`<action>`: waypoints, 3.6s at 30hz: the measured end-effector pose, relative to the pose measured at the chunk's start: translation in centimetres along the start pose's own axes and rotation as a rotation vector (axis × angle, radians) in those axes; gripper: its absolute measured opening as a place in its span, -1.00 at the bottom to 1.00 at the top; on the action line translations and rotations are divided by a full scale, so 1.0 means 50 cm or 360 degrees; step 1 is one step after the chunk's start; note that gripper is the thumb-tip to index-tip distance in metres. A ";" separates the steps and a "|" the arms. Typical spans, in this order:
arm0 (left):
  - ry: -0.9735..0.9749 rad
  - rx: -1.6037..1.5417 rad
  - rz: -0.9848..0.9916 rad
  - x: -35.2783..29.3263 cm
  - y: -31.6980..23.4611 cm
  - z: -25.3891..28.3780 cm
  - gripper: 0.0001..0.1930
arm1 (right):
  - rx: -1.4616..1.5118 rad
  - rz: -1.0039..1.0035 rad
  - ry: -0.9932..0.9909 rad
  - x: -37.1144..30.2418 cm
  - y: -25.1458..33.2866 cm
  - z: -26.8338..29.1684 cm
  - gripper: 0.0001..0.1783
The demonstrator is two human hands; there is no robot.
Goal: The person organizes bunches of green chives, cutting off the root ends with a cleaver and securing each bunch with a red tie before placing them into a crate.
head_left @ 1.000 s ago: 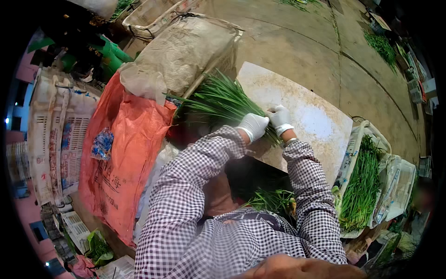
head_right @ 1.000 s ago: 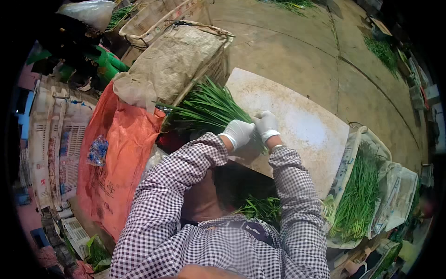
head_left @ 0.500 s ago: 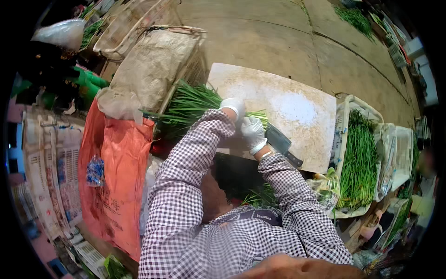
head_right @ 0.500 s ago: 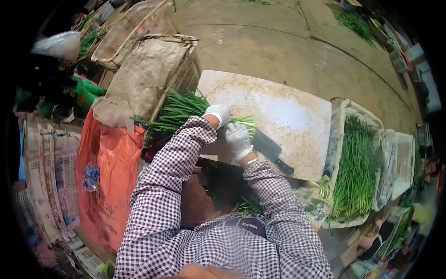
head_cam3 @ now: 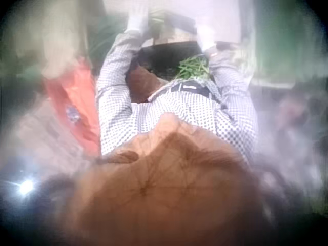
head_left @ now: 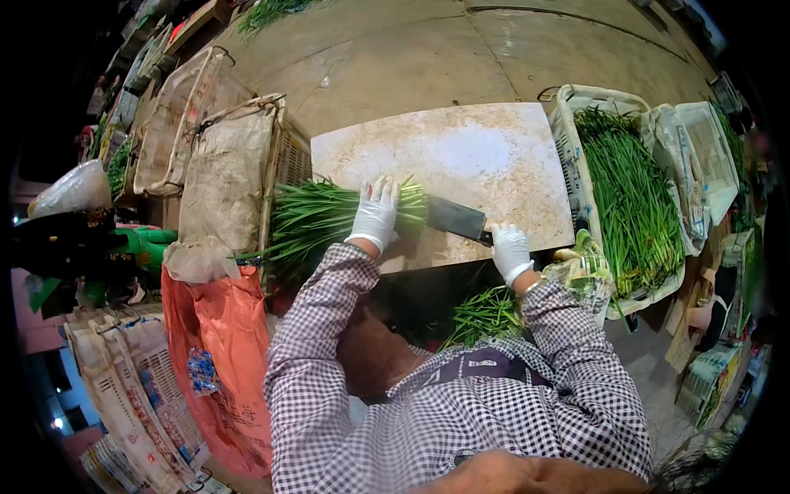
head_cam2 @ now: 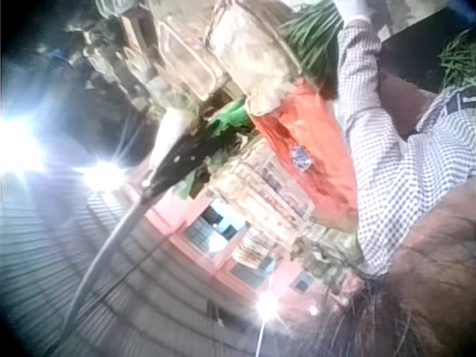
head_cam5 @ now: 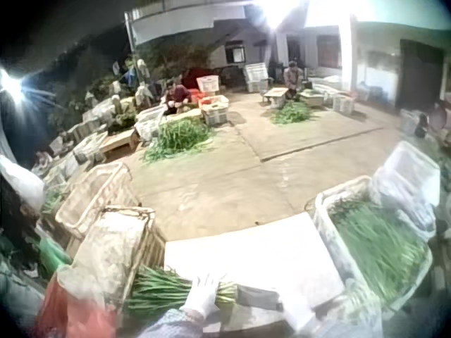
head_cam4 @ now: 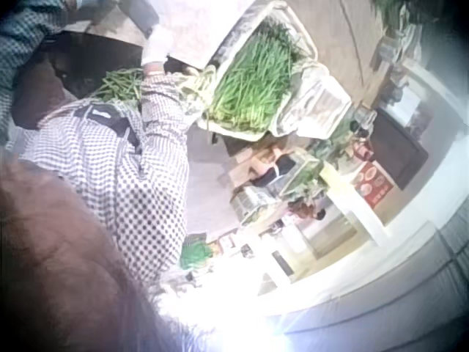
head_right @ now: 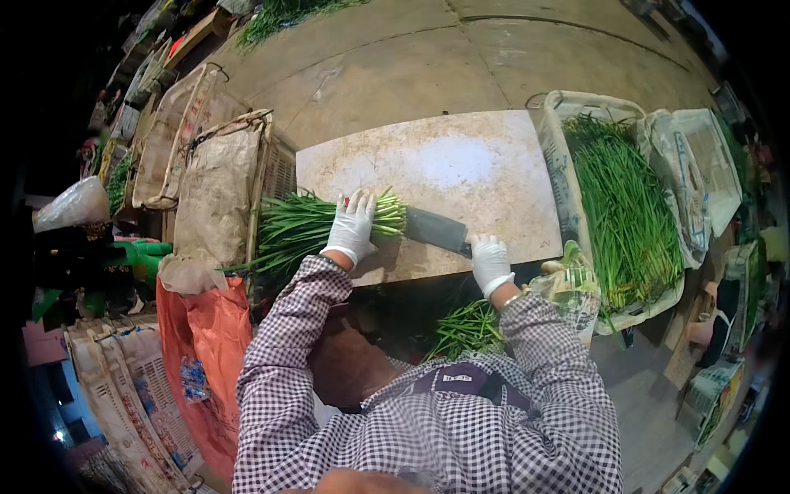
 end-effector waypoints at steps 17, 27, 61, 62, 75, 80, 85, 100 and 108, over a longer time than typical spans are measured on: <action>0.0277 -0.0524 0.0644 0.056 -0.031 0.011 0.17 | 0.0870 -0.0280 0.0102 -0.066 -0.031 0.136 -0.76; 0.0302 -0.0793 0.0636 0.080 -0.009 -0.024 -0.21 | 0.0928 -0.0223 0.0247 -0.089 0.124 0.054 -0.77; 0.0338 -0.0776 0.0693 0.092 0.006 -0.066 -0.29 | 0.0953 -0.0316 0.0730 0.036 0.198 0.028 -0.66; 0.0343 -0.0788 0.0708 0.087 0.006 -0.069 -0.29 | 0.0965 -0.0311 0.0749 0.032 0.196 0.043 -0.66; 0.0325 -0.0675 0.0704 0.081 -0.012 -0.018 -0.42 | 0.1168 -0.0319 0.0757 0.075 0.211 -0.048 -0.69; 0.0312 -0.0620 0.0650 0.091 -0.027 -0.019 -0.42 | 0.1080 -0.0382 0.0770 0.071 0.228 -0.064 -0.67; 0.0203 -0.0646 0.0625 0.076 -0.019 -0.019 -0.38 | 0.1062 -0.0316 0.0798 0.101 0.223 -0.044 -0.65; -0.0384 -0.0382 0.0710 -0.073 -0.010 -0.057 -0.13 | 0.0613 0.0001 0.0398 0.280 0.062 0.040 -0.66; -0.1675 -0.2308 0.0750 -0.323 0.075 0.095 -0.38 | 0.0384 0.1089 0.0993 0.176 0.008 -0.040 -0.78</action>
Point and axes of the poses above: each hand's wrist, its own x-axis towards the middle knuckle, its own z-axis out of the back of the hand, y = z × x, the point moved 2 cm from there along x, towards the middle knuckle, and after that the axes turned 10 degrees about -z, right-handed, at the moved point
